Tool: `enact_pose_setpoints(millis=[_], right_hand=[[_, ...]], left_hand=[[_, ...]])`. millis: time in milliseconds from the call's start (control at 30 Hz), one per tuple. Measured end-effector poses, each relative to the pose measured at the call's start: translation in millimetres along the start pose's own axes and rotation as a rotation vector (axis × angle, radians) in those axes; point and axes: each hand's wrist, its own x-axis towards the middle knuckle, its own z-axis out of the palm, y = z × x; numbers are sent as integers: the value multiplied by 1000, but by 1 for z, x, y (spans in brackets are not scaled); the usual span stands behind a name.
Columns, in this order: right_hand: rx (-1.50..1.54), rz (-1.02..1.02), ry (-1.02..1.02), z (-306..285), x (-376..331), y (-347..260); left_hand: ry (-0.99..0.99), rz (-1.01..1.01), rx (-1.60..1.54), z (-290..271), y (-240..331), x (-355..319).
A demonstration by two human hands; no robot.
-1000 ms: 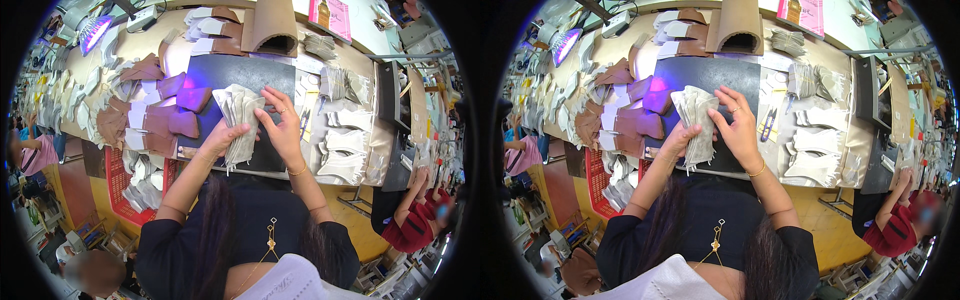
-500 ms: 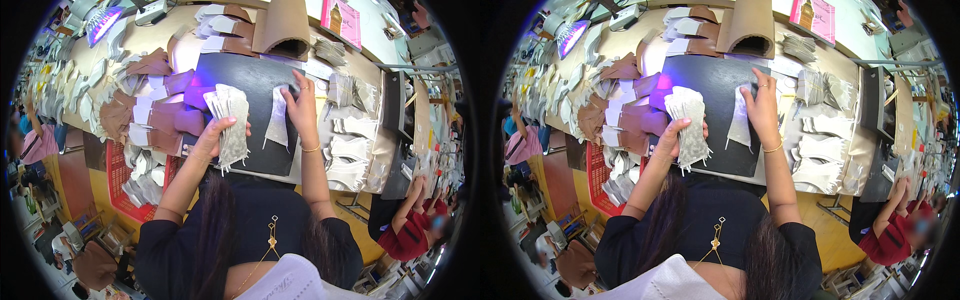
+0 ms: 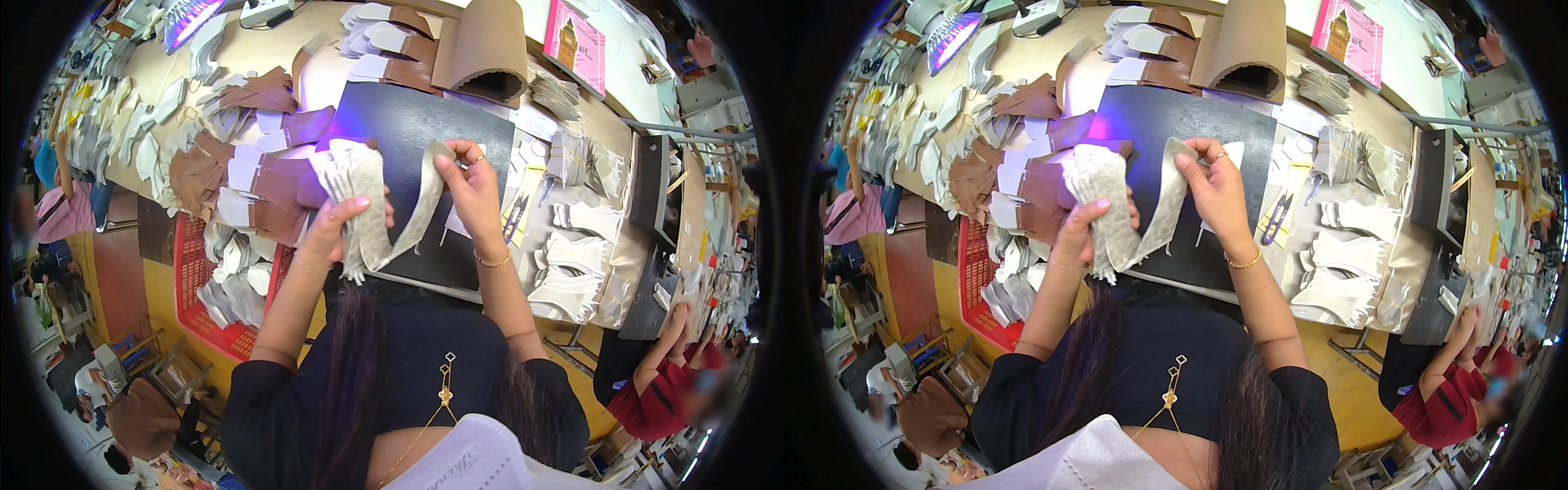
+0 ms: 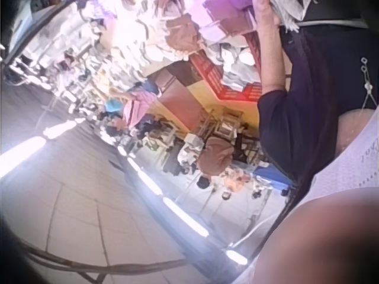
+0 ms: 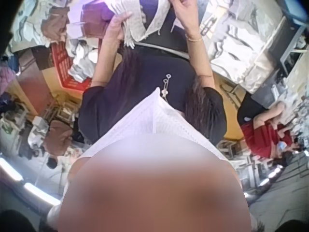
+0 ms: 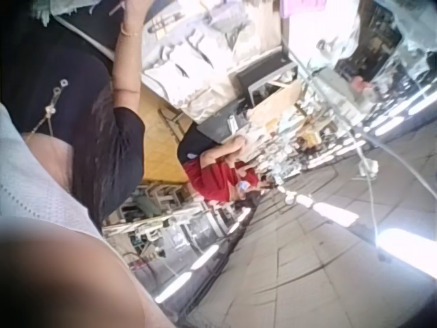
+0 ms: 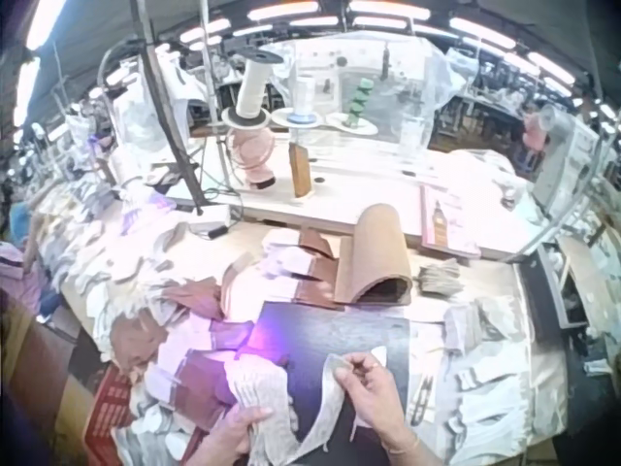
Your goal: The person sorts and stacks small fabric pieces on a worktable, separating them into piles by color and type. They handle the pieces by hand, occasionally using a small tool to mark or adjust them, and place the sorted stacks back on the table.
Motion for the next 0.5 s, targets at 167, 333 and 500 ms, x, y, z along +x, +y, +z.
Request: enact_pose_setpoints(millis=[167,333,500], right_hand=[[-522,-23,-22,2,27,23],[-954,-559,78,20,24,23],[-628,-388,-89,33,-9,-9]], left_hand=[[66,-23,123,-11,21,-29],[-8,-12,80,-15,31,-40],[77,-28,154,2,19,-25]])
